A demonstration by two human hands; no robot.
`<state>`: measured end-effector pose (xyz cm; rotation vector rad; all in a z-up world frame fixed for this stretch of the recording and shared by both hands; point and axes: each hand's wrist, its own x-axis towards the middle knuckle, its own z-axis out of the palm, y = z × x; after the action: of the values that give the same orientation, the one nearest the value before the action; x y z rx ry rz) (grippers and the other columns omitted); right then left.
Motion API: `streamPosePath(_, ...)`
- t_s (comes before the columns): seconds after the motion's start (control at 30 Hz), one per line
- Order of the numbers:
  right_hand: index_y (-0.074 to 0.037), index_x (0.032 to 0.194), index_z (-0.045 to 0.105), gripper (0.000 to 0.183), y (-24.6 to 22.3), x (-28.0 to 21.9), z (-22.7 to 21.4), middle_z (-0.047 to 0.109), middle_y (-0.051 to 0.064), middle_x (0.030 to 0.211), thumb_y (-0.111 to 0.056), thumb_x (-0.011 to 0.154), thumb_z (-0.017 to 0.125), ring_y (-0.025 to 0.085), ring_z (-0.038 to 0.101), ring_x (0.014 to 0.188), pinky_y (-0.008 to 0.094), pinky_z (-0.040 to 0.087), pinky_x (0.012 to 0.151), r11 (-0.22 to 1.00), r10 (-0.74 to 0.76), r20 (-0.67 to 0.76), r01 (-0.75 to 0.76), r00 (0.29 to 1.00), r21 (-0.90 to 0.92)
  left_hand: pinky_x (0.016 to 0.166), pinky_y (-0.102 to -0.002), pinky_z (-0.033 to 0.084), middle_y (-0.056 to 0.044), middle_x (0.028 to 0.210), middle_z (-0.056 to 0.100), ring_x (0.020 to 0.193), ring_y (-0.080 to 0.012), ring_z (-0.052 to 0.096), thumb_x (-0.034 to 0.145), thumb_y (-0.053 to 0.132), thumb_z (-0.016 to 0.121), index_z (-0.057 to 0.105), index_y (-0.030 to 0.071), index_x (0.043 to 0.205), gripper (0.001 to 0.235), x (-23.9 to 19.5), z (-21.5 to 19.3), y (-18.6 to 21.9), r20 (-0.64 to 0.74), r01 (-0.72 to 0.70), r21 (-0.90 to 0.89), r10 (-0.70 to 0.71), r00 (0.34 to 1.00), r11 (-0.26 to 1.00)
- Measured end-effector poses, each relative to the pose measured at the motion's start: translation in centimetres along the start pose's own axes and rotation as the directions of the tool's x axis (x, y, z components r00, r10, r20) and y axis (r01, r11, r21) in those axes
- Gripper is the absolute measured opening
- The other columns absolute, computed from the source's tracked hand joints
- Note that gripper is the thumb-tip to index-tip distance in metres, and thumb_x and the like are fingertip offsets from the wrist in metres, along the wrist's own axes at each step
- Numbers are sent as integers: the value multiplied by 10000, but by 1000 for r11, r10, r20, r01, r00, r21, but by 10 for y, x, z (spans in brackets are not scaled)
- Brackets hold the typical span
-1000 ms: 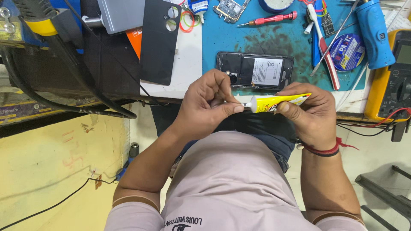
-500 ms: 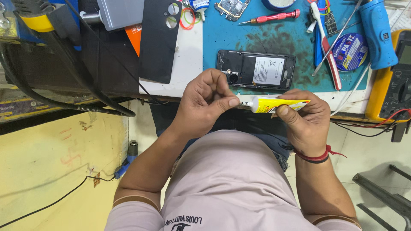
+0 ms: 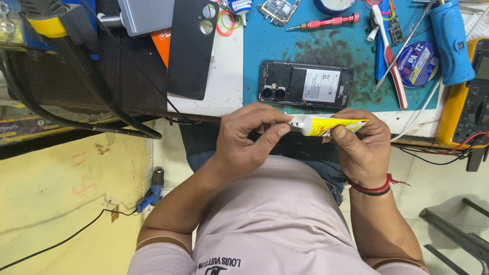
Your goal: The person uses a blue electric screwdriver to remove screws from a black phone back cover, then sets it aside. They use a metal spudger to pry and separate internal components of the phone chassis. Next, they apply adhesive from a yellow tube around the camera module area and reattach the back cover, pressing it into place.
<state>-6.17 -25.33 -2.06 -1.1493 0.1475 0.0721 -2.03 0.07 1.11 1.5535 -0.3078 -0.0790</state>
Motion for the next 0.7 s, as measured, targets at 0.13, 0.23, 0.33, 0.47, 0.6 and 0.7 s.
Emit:
streamPosePath(0.13,41,1175,692,279,1,-2,5,701,135,1054,-91,964,818,193,701,915,329,591,863,1000,0,6,-1,1000,4,663,-254,522,-67,956,723,748,-116,632,960,66,777,746,53,1020,69,4,1,5,-3,-56,59,56,998,997)
streamPosePath(0.23,35,1159,695,267,0,-5,7,705,131,1053,-85,953,814,181,699,915,318,586,868,996,-15,0,15,1000,-91,660,-292,529,-61,917,704,782,-192,674,951,80,776,709,63,946,70,4,-2,7,-5,-139,261,146,989,955)
streamPosePath(0.33,32,1153,694,249,-3,-7,9,710,127,1035,-73,955,802,165,693,899,299,571,862,983,-28,16,30,999,-183,721,-397,523,-72,904,679,785,-277,663,952,119,756,662,70,934,107,7,-6,5,63,-282,473,287,956,835)
streamPosePath(0.47,33,1148,692,221,-6,-9,14,711,123,1016,-56,968,785,151,683,882,282,550,870,957,-59,29,65,998,-282,703,-420,505,-97,915,652,787,-292,642,991,146,694,600,65,960,127,7,-6,1,104,-301,515,290,951,803)
streamPosePath(0.6,29,1122,690,211,-2,-10,14,712,123,1041,-70,955,774,167,683,904,285,554,838,956,-56,8,56,998,-287,711,-432,505,-121,924,620,796,-316,631,1025,141,651,548,43,989,147,4,-3,-7,96,-301,475,291,952,827)
streamPosePath(0.7,43,1108,689,215,3,-15,9,717,134,1010,-81,947,759,181,689,877,296,560,808,961,-18,-28,9,999,-276,720,-422,520,-130,936,604,813,-327,627,1071,138,602,519,36,1010,145,1,0,-14,55,-282,414,286,957,865)
